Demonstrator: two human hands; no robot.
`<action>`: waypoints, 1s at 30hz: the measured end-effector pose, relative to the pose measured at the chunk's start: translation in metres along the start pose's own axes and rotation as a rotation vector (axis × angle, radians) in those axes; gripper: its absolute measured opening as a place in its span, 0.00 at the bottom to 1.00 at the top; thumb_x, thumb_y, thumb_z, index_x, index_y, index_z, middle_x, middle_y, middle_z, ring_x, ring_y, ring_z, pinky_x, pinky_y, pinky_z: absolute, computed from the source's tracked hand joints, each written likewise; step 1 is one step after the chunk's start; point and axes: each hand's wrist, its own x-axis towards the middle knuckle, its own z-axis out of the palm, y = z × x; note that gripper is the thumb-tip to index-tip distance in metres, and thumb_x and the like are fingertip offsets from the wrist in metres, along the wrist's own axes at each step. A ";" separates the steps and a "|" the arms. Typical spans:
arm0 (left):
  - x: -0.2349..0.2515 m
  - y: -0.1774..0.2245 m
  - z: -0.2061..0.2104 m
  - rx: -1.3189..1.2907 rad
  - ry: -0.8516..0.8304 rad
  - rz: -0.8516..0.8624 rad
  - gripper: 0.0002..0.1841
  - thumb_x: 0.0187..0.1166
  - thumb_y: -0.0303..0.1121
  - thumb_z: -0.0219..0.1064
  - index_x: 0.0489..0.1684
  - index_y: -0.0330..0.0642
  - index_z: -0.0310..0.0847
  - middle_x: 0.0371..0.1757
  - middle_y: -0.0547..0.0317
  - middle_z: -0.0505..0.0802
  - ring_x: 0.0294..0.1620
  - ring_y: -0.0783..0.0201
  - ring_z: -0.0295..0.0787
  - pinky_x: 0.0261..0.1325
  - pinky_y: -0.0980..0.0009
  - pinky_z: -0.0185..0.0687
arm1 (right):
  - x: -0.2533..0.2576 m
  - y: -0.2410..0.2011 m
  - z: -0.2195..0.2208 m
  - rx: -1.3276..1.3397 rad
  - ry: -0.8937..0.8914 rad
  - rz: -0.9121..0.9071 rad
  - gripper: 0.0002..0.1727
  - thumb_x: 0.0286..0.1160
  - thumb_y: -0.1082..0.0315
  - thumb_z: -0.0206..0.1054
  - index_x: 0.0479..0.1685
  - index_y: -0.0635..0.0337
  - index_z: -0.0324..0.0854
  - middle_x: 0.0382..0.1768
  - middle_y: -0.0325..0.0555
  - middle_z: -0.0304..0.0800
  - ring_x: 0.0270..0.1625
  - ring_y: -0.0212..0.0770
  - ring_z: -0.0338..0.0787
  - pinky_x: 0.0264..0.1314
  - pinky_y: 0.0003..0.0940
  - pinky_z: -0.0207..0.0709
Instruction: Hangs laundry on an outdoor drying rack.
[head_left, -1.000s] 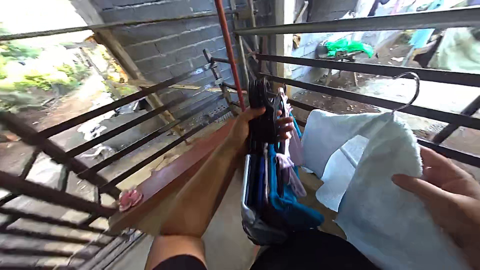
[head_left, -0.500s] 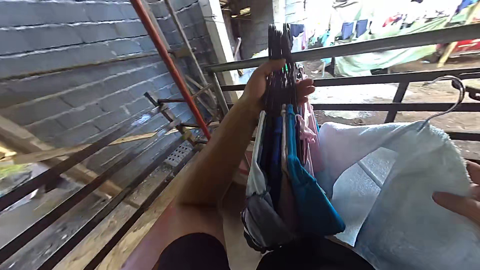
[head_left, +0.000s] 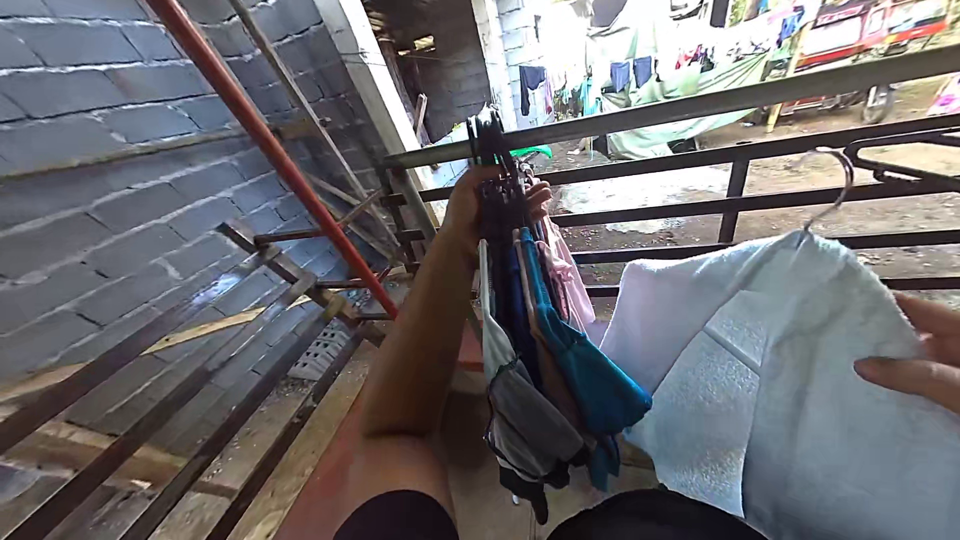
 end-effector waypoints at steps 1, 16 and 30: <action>0.000 0.003 -0.008 -0.004 -0.005 0.005 0.17 0.92 0.38 0.37 0.47 0.47 0.74 0.35 0.56 0.95 0.39 0.60 0.97 0.44 0.61 0.94 | 0.007 -0.006 0.002 -0.028 -0.023 0.003 0.29 0.59 0.85 0.55 0.64 0.54 0.72 0.40 0.12 0.90 0.41 0.11 0.89 0.44 0.12 0.85; -0.053 0.048 -0.056 1.113 0.250 -0.130 0.21 0.91 0.43 0.57 0.64 0.31 0.79 0.44 0.52 0.91 0.39 0.67 0.89 0.50 0.67 0.86 | 0.089 -0.039 0.097 -0.126 -0.155 -0.002 0.26 0.80 0.67 0.62 0.79 0.45 0.69 0.44 0.32 0.90 0.31 0.22 0.88 0.30 0.22 0.84; -0.083 0.046 -0.045 1.788 0.322 0.500 0.20 0.87 0.38 0.59 0.64 0.31 0.84 0.60 0.32 0.88 0.63 0.37 0.85 0.67 0.42 0.77 | 0.114 0.005 0.160 0.079 -0.186 0.052 0.37 0.79 0.71 0.56 0.89 0.48 0.47 0.52 0.46 0.84 0.39 0.33 0.91 0.39 0.34 0.88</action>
